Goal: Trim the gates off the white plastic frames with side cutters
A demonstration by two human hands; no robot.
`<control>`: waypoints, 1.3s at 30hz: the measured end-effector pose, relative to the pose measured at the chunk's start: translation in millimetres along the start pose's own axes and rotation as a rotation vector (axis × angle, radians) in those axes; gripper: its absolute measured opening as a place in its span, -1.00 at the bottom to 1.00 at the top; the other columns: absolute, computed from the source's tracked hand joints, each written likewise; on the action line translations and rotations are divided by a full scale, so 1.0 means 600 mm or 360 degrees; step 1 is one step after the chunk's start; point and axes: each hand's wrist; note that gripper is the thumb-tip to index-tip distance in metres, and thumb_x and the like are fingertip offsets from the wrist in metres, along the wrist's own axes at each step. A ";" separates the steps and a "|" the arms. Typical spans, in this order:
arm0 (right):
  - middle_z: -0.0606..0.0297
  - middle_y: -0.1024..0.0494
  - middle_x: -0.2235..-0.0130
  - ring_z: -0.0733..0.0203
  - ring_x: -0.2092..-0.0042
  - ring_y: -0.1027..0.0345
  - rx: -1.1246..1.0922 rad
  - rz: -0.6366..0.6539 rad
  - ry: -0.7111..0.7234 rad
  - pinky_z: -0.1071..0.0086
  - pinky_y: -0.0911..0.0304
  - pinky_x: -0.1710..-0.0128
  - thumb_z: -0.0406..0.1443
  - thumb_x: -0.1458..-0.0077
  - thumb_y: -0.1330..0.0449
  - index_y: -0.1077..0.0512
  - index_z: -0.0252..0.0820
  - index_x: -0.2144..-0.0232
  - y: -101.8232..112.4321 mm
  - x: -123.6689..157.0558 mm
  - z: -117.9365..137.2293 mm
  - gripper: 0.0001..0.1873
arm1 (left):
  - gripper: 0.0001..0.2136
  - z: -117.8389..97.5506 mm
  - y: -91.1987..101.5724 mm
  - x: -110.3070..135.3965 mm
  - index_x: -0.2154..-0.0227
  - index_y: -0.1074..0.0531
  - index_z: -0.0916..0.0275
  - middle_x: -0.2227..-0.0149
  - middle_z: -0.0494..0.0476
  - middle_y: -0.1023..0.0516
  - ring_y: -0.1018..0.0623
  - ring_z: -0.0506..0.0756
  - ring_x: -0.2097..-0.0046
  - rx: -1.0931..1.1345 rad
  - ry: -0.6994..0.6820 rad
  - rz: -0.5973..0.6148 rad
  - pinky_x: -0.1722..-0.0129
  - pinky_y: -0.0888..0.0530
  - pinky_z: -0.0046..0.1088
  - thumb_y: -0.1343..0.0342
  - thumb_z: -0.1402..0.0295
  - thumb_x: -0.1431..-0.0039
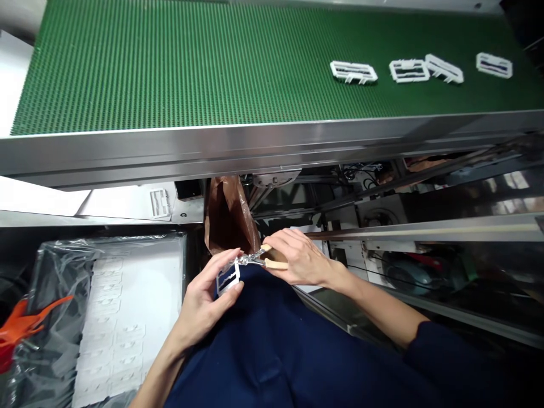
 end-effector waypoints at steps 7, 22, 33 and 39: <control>0.18 -0.42 0.29 0.17 0.25 -0.24 0.0160 0.0100 0.0078 0.32 -0.11 0.23 -0.17 -0.09 -0.09 -0.34 -0.24 0.20 0.004 -0.002 -0.009 -0.71 | -0.60 0.000 0.002 0.001 -0.07 -0.31 0.07 -0.10 0.13 -0.31 -0.27 0.19 -0.14 -0.0155 -0.0039 0.0024 -0.15 -0.17 -0.33 -0.11 0.39 -0.15; 0.29 -0.33 0.42 0.25 0.38 -0.16 0.0321 0.0071 0.0202 0.37 0.00 0.37 -0.17 -0.11 -0.06 -0.31 -0.20 0.37 0.003 -0.005 -0.011 -0.80 | -0.59 -0.004 0.009 0.003 -0.07 -0.30 0.05 -0.10 0.08 -0.31 -0.27 0.13 -0.14 -0.0266 -0.0070 0.0049 -0.15 -0.20 -0.39 -0.12 0.40 -0.14; 0.35 -0.34 0.49 0.34 0.45 -0.13 -0.0087 0.0046 0.0102 0.42 0.10 0.46 -0.25 -0.06 -0.09 -0.35 -0.22 0.45 -0.011 -0.006 -0.020 -0.86 | -0.60 0.002 0.009 0.001 -0.05 -0.33 0.05 -0.11 0.08 -0.31 -0.25 0.14 -0.16 -0.0144 -0.0006 0.0031 -0.17 -0.16 -0.38 -0.14 0.40 -0.13; 0.38 -0.40 0.44 0.38 0.43 -0.20 -0.0801 0.0073 -0.0574 0.51 -0.04 0.42 -0.13 -0.10 -0.07 -0.37 -0.23 0.35 -0.008 -0.011 -0.017 -0.73 | -0.62 0.003 0.010 -0.013 -0.02 -0.36 0.21 -0.01 0.22 -0.44 -0.36 0.24 -0.08 0.0942 0.0428 -0.0116 -0.13 -0.25 -0.16 -0.11 0.36 -0.11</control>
Point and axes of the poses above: each hand's wrist, its own x-axis away from the middle knuckle, its own y-axis out of the back of the hand, z = x × y
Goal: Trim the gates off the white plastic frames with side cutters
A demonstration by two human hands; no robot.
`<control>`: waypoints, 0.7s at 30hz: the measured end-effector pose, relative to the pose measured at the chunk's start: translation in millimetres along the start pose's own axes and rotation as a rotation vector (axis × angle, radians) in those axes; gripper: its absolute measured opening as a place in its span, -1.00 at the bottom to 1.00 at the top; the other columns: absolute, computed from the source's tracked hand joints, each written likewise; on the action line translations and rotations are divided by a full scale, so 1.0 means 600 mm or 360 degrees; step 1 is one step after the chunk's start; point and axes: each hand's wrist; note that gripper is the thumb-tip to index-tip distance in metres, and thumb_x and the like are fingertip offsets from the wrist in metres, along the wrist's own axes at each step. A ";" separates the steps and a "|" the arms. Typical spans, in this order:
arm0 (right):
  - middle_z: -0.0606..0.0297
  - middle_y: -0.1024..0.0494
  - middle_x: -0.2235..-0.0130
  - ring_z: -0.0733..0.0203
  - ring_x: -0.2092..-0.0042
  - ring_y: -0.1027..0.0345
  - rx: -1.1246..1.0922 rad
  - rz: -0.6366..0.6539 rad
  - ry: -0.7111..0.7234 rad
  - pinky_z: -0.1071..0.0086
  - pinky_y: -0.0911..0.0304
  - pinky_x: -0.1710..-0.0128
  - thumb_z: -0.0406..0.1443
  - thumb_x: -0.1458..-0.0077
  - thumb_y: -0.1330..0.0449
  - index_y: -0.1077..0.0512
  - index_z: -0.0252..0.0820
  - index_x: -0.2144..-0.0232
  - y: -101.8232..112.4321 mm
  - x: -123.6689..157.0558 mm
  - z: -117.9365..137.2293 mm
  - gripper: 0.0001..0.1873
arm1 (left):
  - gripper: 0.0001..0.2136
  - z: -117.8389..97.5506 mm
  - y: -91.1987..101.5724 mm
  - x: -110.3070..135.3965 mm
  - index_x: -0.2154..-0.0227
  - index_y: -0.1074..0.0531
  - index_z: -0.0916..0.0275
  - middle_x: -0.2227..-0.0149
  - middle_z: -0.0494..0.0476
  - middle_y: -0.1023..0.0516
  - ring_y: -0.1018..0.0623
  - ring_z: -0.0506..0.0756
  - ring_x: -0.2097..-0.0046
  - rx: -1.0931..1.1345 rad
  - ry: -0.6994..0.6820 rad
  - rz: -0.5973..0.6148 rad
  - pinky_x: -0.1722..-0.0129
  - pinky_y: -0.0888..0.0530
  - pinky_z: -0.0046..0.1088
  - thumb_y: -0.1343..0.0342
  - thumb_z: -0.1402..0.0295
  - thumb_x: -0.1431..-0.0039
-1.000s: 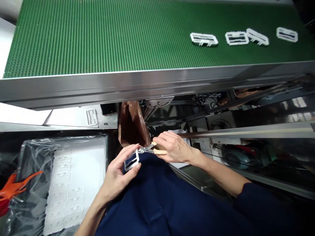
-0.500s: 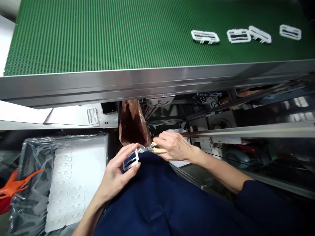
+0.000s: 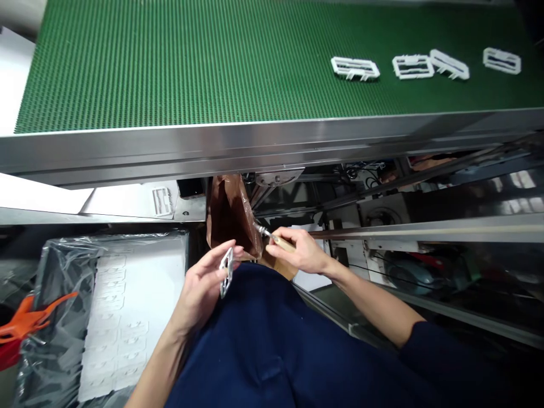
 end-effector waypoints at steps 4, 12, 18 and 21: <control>0.35 -0.45 0.38 0.30 0.36 -0.27 0.0310 0.0059 -0.0353 0.47 -0.05 0.38 -0.13 -0.04 -0.10 -0.33 -0.20 0.39 0.006 -0.002 -0.008 -0.77 | -0.64 -0.013 0.000 -0.013 -0.04 -0.35 0.29 0.12 0.26 -0.52 -0.45 0.22 0.02 0.0735 0.0255 -0.0067 -0.02 -0.35 0.00 0.11 0.30 -0.23; 0.32 -0.47 0.27 0.23 0.26 -0.30 0.0501 0.0035 -0.0435 0.42 -0.10 0.29 -0.11 -0.03 -0.10 -0.34 -0.14 0.28 0.030 0.008 -0.018 -0.74 | -0.59 -0.021 0.003 -0.027 -0.07 -0.30 0.34 0.15 0.30 -0.54 -0.49 0.21 0.07 0.0952 0.0315 0.0001 -0.01 -0.35 0.00 0.24 0.25 -0.32; 0.22 -0.47 0.23 0.14 0.20 -0.32 0.0472 0.0301 -0.0403 0.37 -0.12 0.25 -0.09 -0.06 -0.07 -0.36 -0.18 0.22 -0.001 0.014 -0.042 -0.67 | -0.61 -0.022 0.005 -0.036 -0.09 -0.28 0.35 0.12 0.33 -0.52 -0.49 0.22 0.05 0.0952 0.0284 0.0036 -0.03 -0.33 0.00 0.23 0.28 -0.32; 0.12 -0.46 0.21 0.02 0.13 -0.30 0.0783 0.0215 -0.0540 0.30 -0.09 0.21 -0.10 -0.07 -0.05 -0.38 -0.22 0.29 -0.020 0.020 -0.063 -0.69 | -0.61 -0.022 0.005 -0.040 -0.09 -0.27 0.38 0.12 0.34 -0.53 -0.49 0.23 0.06 0.0951 0.0287 0.0036 -0.03 -0.34 0.01 0.23 0.30 -0.32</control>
Point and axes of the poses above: each hand's wrist, its own x-axis away from the middle knuckle, its own y-axis out of the back of the hand, z = x × y
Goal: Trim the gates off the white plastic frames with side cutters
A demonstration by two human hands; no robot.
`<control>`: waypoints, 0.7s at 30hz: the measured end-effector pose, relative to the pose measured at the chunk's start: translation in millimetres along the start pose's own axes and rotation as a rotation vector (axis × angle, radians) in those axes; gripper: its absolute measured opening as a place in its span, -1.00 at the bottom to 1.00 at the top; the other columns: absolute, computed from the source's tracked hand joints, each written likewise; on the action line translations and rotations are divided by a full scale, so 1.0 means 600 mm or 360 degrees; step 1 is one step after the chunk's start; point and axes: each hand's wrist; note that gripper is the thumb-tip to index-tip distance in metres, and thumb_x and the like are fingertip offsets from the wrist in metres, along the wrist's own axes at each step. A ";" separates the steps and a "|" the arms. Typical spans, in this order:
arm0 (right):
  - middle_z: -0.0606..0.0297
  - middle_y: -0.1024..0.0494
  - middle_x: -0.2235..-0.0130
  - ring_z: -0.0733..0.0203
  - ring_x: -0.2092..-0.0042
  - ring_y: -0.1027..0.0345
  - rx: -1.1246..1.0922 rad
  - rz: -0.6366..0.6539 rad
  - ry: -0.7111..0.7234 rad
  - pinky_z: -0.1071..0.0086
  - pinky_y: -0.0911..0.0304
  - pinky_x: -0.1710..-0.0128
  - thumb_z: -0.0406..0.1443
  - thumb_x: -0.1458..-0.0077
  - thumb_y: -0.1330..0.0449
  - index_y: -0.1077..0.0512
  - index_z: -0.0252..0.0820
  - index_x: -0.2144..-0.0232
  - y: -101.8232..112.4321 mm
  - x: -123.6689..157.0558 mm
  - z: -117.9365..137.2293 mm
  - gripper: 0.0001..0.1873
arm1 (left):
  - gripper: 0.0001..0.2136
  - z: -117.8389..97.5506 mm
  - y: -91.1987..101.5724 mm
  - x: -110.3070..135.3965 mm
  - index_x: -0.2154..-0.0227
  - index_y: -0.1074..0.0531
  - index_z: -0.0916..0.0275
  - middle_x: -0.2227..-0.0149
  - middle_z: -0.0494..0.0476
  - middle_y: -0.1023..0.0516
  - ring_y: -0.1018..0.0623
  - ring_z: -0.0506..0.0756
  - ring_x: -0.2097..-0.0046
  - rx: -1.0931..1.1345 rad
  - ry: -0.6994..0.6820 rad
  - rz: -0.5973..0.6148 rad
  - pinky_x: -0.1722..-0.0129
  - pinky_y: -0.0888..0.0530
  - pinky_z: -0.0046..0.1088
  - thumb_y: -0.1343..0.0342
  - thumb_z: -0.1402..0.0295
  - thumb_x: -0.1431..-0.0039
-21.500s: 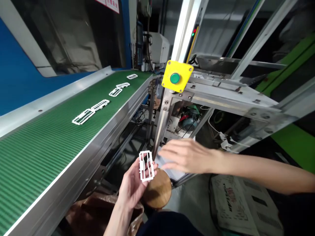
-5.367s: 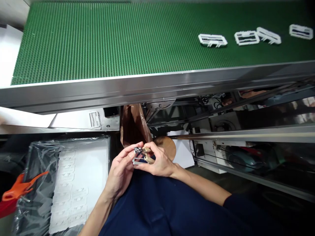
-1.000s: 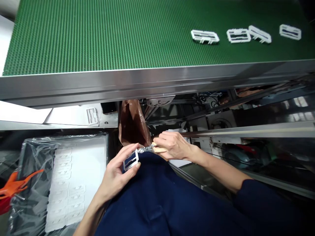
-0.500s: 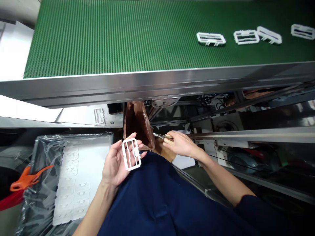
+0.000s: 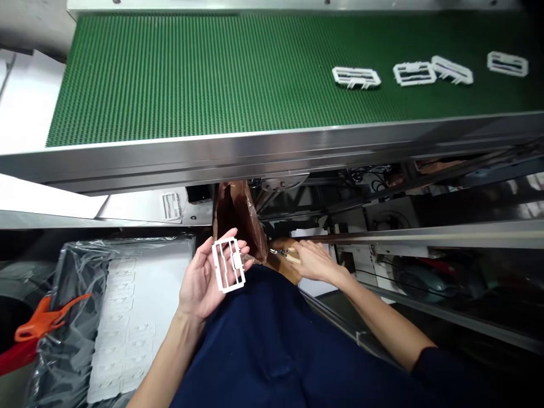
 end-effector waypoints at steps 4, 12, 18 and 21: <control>0.23 -0.47 0.26 0.15 0.20 -0.33 -0.0122 -0.0086 -0.0071 0.39 -0.09 0.28 -0.14 -0.09 -0.04 -0.34 -0.17 0.29 0.003 0.001 -0.014 -0.76 | -0.62 -0.004 -0.005 -0.006 -0.08 -0.28 0.38 0.15 0.31 -0.54 -0.51 0.21 0.09 -0.0016 0.0018 0.0002 -0.01 -0.36 -0.02 0.23 0.32 -0.32; 0.32 -0.43 0.34 0.29 0.30 -0.35 -0.1599 -0.0048 0.0181 0.44 -0.22 0.33 0.00 0.02 -0.18 -0.26 -0.22 0.35 -0.002 0.010 0.063 -0.59 | -0.84 0.013 -0.045 -0.061 0.25 -0.41 0.28 0.42 0.05 -0.48 -0.53 0.04 0.32 -0.0413 -0.0235 -0.0276 0.22 -0.49 -0.43 -0.15 0.34 -0.13; 0.24 -0.49 0.36 0.27 0.33 -0.42 -0.2595 0.0045 0.0158 0.47 -0.26 0.40 -0.06 0.06 -0.26 -0.29 -0.26 0.32 -0.028 0.001 0.121 -0.58 | -0.80 0.038 -0.066 -0.091 0.42 -0.35 0.28 0.53 -0.04 -0.39 -0.45 -0.03 0.48 -0.0649 -0.0442 -0.0317 0.52 -0.40 -0.58 -0.26 0.34 0.00; 0.22 -0.50 0.40 0.30 0.39 -0.41 -0.2918 0.0249 0.0224 0.50 -0.25 0.42 0.01 -0.02 -0.17 -0.34 -0.27 0.20 -0.029 -0.001 0.105 -0.52 | -0.79 0.035 -0.073 -0.090 0.46 -0.36 0.30 0.54 0.01 -0.43 -0.45 0.01 0.52 -0.0819 -0.0381 -0.0294 0.58 -0.39 -0.54 -0.25 0.29 -0.01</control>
Point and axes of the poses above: each hand's wrist, its own x-axis away from the middle knuckle, its own y-axis out of the back of the hand, z = x × y
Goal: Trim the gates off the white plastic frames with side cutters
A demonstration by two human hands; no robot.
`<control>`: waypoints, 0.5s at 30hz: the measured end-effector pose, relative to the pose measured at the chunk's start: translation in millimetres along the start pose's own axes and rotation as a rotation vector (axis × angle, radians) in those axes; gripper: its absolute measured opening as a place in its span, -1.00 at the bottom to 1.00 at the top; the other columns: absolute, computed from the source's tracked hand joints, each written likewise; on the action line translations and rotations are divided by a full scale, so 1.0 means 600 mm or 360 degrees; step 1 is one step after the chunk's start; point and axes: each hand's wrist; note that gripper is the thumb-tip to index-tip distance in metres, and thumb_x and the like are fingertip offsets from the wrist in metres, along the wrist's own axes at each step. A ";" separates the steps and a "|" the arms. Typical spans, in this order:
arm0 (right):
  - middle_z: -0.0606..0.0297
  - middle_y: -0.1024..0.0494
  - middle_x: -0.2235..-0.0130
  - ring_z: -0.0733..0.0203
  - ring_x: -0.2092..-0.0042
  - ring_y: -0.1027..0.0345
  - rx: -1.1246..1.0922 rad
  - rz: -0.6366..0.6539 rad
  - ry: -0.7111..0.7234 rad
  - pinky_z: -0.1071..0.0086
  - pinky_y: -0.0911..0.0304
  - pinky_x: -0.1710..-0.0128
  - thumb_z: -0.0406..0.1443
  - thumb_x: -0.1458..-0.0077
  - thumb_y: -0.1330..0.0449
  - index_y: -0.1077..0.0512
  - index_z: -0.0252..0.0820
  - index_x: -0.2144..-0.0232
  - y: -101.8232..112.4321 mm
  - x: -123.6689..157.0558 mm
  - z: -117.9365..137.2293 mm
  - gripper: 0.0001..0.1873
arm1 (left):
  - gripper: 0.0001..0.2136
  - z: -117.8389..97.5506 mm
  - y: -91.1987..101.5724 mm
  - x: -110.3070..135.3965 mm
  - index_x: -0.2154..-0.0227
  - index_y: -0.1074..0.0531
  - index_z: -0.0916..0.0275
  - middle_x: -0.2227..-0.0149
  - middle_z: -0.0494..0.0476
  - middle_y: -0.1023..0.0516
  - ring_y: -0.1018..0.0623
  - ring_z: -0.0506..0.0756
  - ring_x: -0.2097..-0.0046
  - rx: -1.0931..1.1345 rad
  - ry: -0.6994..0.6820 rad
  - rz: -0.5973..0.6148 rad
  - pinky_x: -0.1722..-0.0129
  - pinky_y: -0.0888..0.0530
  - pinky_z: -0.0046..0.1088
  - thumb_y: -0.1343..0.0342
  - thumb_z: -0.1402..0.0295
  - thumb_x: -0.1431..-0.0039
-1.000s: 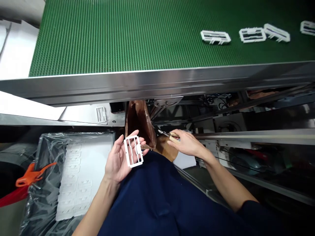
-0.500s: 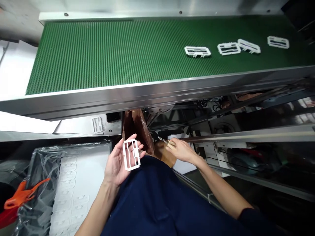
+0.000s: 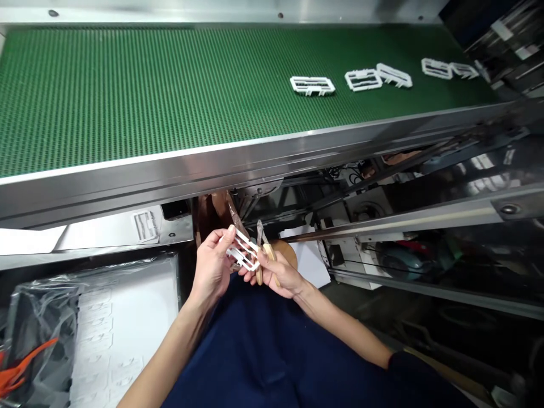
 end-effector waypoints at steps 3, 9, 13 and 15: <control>0.20 -0.51 0.40 0.29 0.40 -0.41 -0.0278 0.0130 -0.0137 0.48 -0.25 0.42 0.11 -0.09 0.01 -0.31 -0.23 0.08 0.017 0.002 0.007 -0.41 | -0.78 -0.005 -0.003 0.001 0.46 -0.36 0.28 0.52 0.06 -0.48 -0.46 0.05 0.55 -0.0104 0.0049 0.0015 0.66 -0.35 -0.52 -0.25 0.27 0.01; 0.21 -0.49 0.40 0.29 0.39 -0.41 -0.0440 0.0133 -0.0164 0.50 -0.23 0.43 -0.01 -0.13 -0.01 -0.32 -0.25 0.12 0.026 -0.003 0.007 -0.54 | -0.80 -0.003 -0.010 -0.009 0.46 -0.37 0.28 0.52 0.05 -0.47 -0.46 0.03 0.51 -0.0100 0.0077 0.0034 0.58 -0.39 -0.53 -0.26 0.29 0.02; 0.33 -0.41 0.48 0.30 0.49 -0.38 -0.0276 -0.0080 -0.0001 0.52 -0.16 0.55 -0.02 0.06 -0.21 -0.31 -0.23 0.34 0.014 0.002 0.003 -0.60 | -0.80 -0.005 -0.006 -0.009 0.44 -0.42 0.26 0.53 -0.03 -0.42 -0.42 -0.03 0.53 -0.0169 0.0148 0.0101 0.57 -0.38 -0.58 -0.27 0.26 0.03; 0.36 -0.38 0.49 0.32 0.49 -0.36 0.0007 -0.0300 0.0172 0.52 -0.17 0.53 -0.06 0.13 -0.28 -0.29 -0.23 0.41 0.007 0.006 0.003 -0.61 | -0.79 -0.007 0.000 -0.011 0.41 -0.46 0.24 0.44 0.00 -0.46 -0.48 0.01 0.41 -0.0208 0.0178 0.0139 0.44 -0.45 -0.54 -0.29 0.24 0.06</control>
Point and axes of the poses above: each hand's wrist, its own x-axis away from the middle knuckle, its own y-axis out of the back of the hand, z = x × y
